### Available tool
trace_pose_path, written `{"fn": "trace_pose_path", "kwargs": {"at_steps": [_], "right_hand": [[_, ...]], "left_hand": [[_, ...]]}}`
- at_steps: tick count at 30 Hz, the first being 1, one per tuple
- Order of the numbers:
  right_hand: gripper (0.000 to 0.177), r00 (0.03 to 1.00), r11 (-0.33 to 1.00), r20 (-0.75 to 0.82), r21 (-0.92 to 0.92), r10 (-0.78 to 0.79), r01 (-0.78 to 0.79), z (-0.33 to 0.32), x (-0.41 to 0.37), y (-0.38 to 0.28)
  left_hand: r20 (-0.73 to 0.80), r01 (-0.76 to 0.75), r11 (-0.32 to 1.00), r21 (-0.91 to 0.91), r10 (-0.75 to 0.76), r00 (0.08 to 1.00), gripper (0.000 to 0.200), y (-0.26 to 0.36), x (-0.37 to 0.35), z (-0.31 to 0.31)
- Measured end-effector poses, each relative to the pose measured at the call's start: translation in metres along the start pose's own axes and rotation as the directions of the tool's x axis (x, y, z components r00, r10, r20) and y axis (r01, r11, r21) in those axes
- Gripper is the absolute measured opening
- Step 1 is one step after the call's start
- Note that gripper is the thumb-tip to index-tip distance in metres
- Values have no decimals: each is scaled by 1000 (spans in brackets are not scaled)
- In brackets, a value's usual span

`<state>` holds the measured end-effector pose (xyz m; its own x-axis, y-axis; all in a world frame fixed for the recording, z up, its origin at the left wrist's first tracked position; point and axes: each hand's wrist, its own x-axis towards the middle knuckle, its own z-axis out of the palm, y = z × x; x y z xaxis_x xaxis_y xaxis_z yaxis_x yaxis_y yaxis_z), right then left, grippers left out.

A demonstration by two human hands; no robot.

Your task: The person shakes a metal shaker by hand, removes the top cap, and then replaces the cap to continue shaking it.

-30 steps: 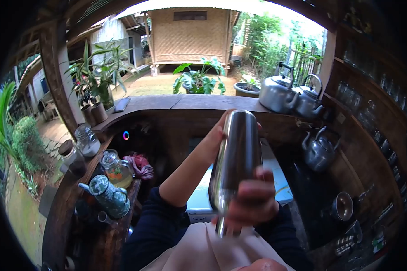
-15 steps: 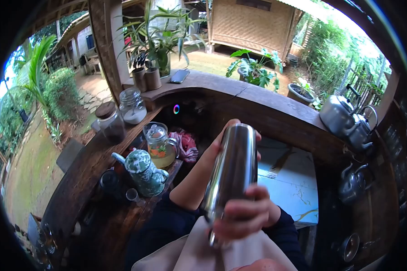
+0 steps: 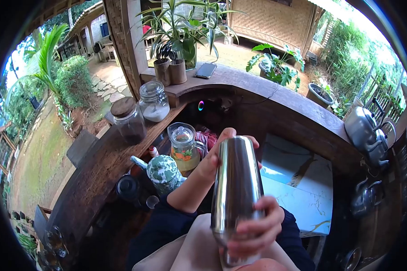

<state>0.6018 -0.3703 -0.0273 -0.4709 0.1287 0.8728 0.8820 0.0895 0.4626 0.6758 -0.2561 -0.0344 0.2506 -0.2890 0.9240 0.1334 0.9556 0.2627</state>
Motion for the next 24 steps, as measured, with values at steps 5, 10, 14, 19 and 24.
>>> {"fn": "trace_pose_path", "kwargs": {"at_steps": [5, 10, 14, 19, 24], "right_hand": [[39, 709, 696, 5, -198, 705, -691, 27, -39, 62], [30, 893, 874, 52, -235, 448, -425, 9, 2, 24], [25, 612, 809, -729, 538, 306, 237, 108, -49, 30], [41, 729, 733, 101, -8, 677, -680, -14, -18, 38], [26, 900, 908, 149, 24, 410, -417, -78, 40, -8]], "left_hand": [[-561, -250, 712, -656, -238, 793, 51, -15, -71, -72], [-687, 186, 935, -303, -350, 637, 52, 18, -7, -14], [-253, 50, 998, 45, -37, 967, 54, 9, 18, 11], [-634, -235, 773, -590, -263, 727, 49, -29, -50, -29], [-777, 90, 941, -325, -320, 543, 52, -44, 10, 48]]}}
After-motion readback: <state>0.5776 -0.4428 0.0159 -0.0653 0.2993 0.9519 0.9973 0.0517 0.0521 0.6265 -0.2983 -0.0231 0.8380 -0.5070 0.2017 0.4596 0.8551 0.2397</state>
